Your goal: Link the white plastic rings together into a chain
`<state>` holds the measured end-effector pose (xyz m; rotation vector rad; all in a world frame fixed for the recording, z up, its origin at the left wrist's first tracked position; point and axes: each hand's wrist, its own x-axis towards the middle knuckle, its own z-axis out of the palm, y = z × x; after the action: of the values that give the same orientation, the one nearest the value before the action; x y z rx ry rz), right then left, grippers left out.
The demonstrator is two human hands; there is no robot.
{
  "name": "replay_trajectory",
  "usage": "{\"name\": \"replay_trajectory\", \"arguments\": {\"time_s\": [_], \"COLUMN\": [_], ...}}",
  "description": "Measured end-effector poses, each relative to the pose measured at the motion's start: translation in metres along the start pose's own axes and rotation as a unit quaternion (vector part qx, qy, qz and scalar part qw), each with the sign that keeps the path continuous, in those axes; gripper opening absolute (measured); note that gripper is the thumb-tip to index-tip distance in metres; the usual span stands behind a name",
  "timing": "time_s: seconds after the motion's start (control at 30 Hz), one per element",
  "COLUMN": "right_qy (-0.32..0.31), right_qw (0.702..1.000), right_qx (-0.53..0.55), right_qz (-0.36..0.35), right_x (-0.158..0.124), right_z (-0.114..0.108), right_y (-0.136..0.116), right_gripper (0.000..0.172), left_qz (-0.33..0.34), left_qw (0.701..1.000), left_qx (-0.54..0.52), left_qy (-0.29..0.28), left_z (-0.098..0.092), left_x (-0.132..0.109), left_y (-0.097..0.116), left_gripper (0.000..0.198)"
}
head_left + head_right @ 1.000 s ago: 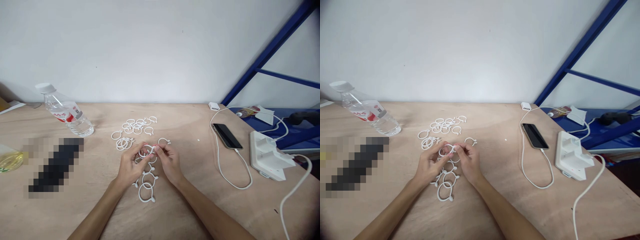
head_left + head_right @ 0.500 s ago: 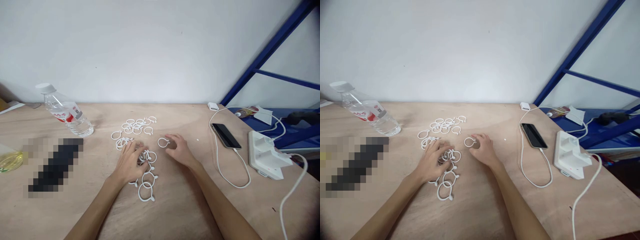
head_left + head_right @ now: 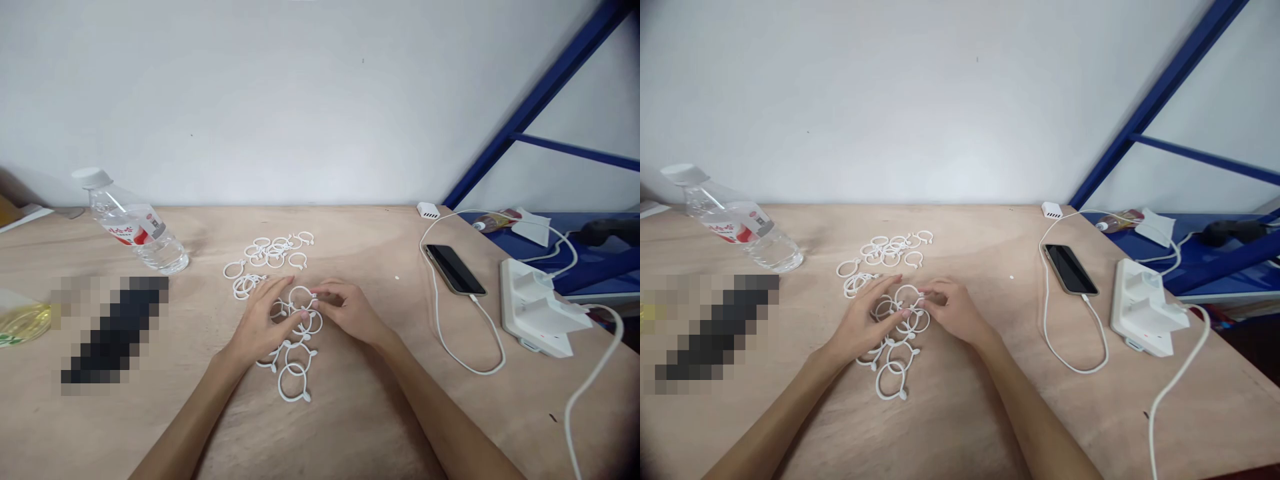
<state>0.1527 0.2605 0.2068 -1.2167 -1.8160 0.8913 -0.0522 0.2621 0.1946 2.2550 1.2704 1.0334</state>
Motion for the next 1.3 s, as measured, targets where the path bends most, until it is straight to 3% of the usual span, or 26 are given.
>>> {"name": "replay_trajectory", "arguments": {"time_s": [0.13, 0.33, 0.53, 1.0, 1.17, 1.3], "right_qy": [0.009, 0.022, 0.025, 0.085, 0.109, 0.119], "right_qw": [0.996, 0.964, 0.926, 0.943, 0.951, 0.96], "right_qx": [0.085, 0.249, 0.352, 0.308, 0.276, 0.241], "right_qz": [0.013, 0.094, 0.137, 0.096, 0.09, 0.074], "right_x": [-0.003, -0.004, -0.002, -0.002, -0.004, -0.004], "right_z": [0.009, 0.017, 0.024, 0.034, 0.036, 0.037], "right_y": [-0.011, -0.009, -0.003, 0.003, 0.0, 0.0], "right_gripper": [0.019, 0.02, 0.019, 0.017, 0.016, 0.016], "left_qz": [0.034, 0.11, 0.076, -0.026, -0.027, -0.013], "left_qw": [0.999, 0.994, 0.996, 0.996, 0.998, 0.999], "left_qx": [-0.029, 0.008, -0.016, -0.07, -0.053, -0.03], "left_qy": [-0.022, 0.019, 0.049, 0.042, 0.02, -0.005], "left_z": [-0.002, -0.004, 0.0, 0.003, 0.004, -0.01], "left_x": [-0.001, -0.002, -0.003, -0.003, -0.001, 0.004], "left_y": [0.001, -0.001, 0.004, 0.01, 0.014, 0.013], "left_gripper": [0.045, 0.051, 0.034, 0.029, 0.03, 0.037]}}
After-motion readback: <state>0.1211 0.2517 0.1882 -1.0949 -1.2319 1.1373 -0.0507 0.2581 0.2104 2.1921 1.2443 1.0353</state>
